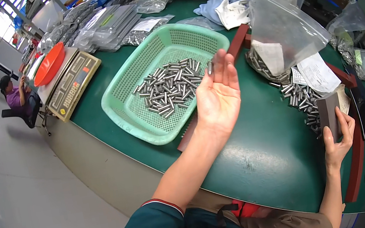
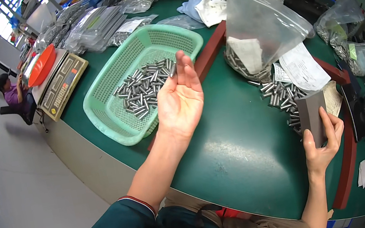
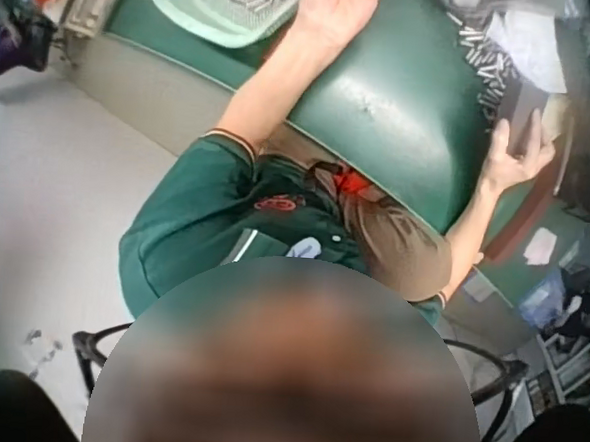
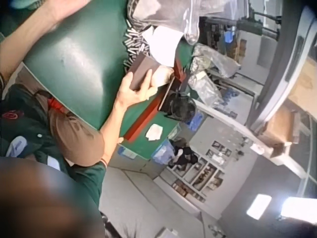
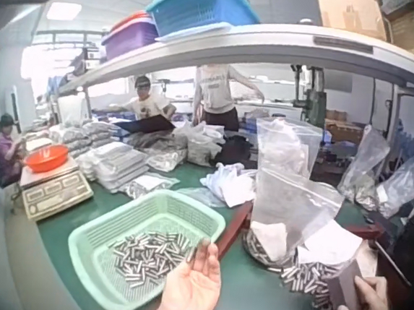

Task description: Sanding small cylindrical metal components using a sanding block.

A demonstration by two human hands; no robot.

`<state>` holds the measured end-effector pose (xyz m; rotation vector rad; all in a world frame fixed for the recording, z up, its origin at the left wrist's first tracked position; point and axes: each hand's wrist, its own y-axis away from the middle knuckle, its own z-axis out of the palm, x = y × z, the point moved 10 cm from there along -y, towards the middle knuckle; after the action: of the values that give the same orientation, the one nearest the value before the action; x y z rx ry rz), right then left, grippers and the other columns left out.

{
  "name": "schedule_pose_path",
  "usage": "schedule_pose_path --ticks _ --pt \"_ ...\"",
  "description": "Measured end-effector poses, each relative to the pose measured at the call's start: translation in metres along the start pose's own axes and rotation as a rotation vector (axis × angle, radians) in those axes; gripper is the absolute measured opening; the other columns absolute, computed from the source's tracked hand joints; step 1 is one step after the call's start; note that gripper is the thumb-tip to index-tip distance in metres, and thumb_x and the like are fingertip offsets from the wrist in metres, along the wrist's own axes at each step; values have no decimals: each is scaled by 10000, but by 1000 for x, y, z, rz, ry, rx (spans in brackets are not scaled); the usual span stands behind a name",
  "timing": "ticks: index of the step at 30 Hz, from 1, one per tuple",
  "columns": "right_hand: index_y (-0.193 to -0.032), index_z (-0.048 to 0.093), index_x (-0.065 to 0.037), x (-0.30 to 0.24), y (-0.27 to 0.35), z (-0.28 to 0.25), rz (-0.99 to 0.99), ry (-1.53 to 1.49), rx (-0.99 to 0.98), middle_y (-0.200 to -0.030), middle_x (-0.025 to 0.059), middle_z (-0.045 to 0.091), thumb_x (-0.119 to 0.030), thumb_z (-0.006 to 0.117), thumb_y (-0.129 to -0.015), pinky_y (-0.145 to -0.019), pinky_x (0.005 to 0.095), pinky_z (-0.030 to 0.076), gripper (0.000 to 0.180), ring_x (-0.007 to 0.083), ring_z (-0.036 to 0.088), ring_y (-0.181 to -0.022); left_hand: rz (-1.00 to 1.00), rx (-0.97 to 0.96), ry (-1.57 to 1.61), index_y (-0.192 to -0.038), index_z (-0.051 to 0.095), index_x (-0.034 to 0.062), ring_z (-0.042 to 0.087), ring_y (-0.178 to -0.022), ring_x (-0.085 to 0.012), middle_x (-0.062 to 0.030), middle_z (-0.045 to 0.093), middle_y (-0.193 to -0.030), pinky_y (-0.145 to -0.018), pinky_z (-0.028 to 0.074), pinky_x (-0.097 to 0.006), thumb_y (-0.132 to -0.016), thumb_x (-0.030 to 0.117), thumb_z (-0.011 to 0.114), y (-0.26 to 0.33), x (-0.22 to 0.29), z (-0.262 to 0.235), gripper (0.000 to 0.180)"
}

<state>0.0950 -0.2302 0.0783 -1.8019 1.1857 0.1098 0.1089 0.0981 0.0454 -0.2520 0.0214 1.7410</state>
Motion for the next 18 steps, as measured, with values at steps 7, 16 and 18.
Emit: schedule_pose_path --ticks 7,16,18 --pt "-1152 662 8 -56 4 20 -201 22 -256 -1078 191 525 -253 696 -570 -840 413 432 639 323 521 -960 89 -83 -101 -1305 492 49 622 -1110 -312 -179 607 -1263 -938 529 -383 -1058 419 238 4 1 9 512" --pt "-1162 657 -60 -63 56 21 -202 145 -728 -1101 212 553 -274 700 -494 -847 459 381 703 363 520 -968 66 107 -554 -1332 442 68 658 -1004 -312 -224 613 -1201 -866 527 -377 -1005 490 365 20 -3 21 539" --pt "-1244 614 -43 -45 64 12 -57 229 -788 -1201 242 532 -298 707 -519 -935 497 365 774 393 503 -1076 -28 151 -527 -1295 459 58 664 -989 -306 -224 619 -1182 -859 528 -376 -1000 482 382 19 -18 10 523"
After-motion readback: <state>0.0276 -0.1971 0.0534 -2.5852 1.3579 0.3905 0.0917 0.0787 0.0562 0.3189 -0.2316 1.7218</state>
